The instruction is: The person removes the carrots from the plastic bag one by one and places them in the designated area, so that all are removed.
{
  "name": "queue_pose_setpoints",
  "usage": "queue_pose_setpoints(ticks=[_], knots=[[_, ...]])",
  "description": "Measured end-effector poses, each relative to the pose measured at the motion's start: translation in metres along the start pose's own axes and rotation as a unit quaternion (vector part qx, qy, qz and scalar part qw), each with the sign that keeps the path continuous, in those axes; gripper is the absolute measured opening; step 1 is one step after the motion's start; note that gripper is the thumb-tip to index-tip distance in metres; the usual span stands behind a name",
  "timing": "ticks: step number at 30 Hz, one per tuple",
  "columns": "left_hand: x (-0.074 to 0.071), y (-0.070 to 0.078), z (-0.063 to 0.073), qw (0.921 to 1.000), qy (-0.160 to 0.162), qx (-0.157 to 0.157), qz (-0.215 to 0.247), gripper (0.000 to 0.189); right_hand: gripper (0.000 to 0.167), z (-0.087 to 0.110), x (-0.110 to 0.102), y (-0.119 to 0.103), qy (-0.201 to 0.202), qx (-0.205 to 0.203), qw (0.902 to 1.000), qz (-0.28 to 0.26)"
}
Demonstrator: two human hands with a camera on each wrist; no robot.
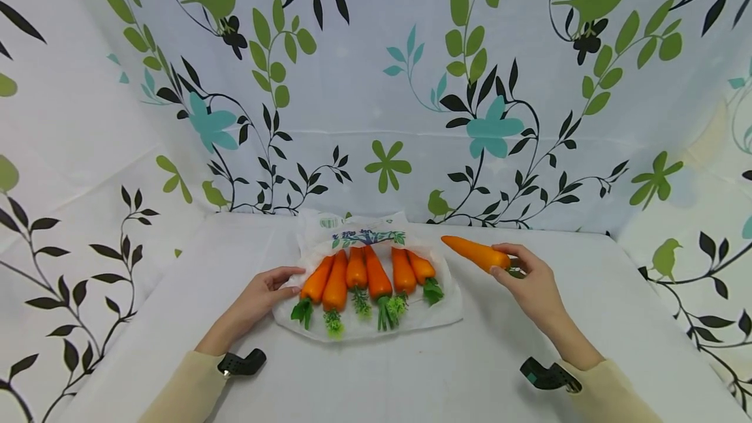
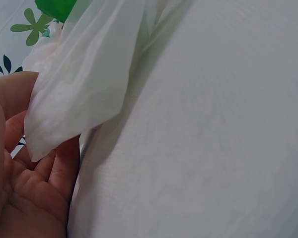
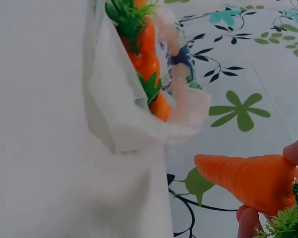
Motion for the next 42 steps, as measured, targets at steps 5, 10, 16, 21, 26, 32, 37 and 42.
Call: queue_pose_setpoints(ticks=[5, 10, 16, 21, 26, 32, 37, 42], knots=[[0.002, 0.001, 0.000, 1.0000, -0.002, -0.005, 0.003, 0.048, 0.035, 0.003, -0.002, 0.026, 0.004, 0.020, 0.9994, 0.026], [0.002, 0.002, 0.000, 1.0000, 0.000, -0.001, 0.001, 0.047, 0.034, 0.003, 0.000, 0.037, 0.009, -0.013, 0.9954, 0.095], [0.001, 0.001, 0.001, 1.0000, 0.001, 0.003, 0.002, 0.047, 0.035, 0.005, 0.004, 0.043, -0.004, -0.003, 0.9913, 0.131], [0.002, 0.000, 0.000, 1.0000, 0.001, -0.001, 0.004, 0.047, 0.036, 0.004, 0.006, 0.045, -0.011, -0.001, 0.9904, 0.138], [0.002, 0.000, 0.000, 1.0000, 0.001, -0.003, 0.003, 0.047, 0.037, 0.005, 0.008, 0.050, -0.016, 0.025, 0.9910, 0.131], [0.002, 0.001, -0.001, 1.0000, 0.000, 0.000, 0.000, 0.048, 0.040, 0.007, 0.012, 0.058, -0.028, 0.061, 0.9903, 0.121], [0.001, 0.002, 0.000, 1.0000, -0.001, 0.003, -0.001, 0.047, 0.040, 0.007, 0.013, 0.060, -0.029, 0.072, 0.9894, 0.123], [0.000, 0.000, 0.000, 1.0000, 0.001, 0.000, -0.004, 0.048, 0.041, 0.007, 0.015, 0.063, -0.035, 0.079, 0.9880, 0.128]])
Point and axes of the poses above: each hand's wrist, its own z-axis away from the middle knuckle, its own x-axis out of the palm, y = z × x, the point moved 10 cm from there along -z, towards the middle knuckle, and after that the axes turned 11 degrees about -z, right-handed, at the moved point
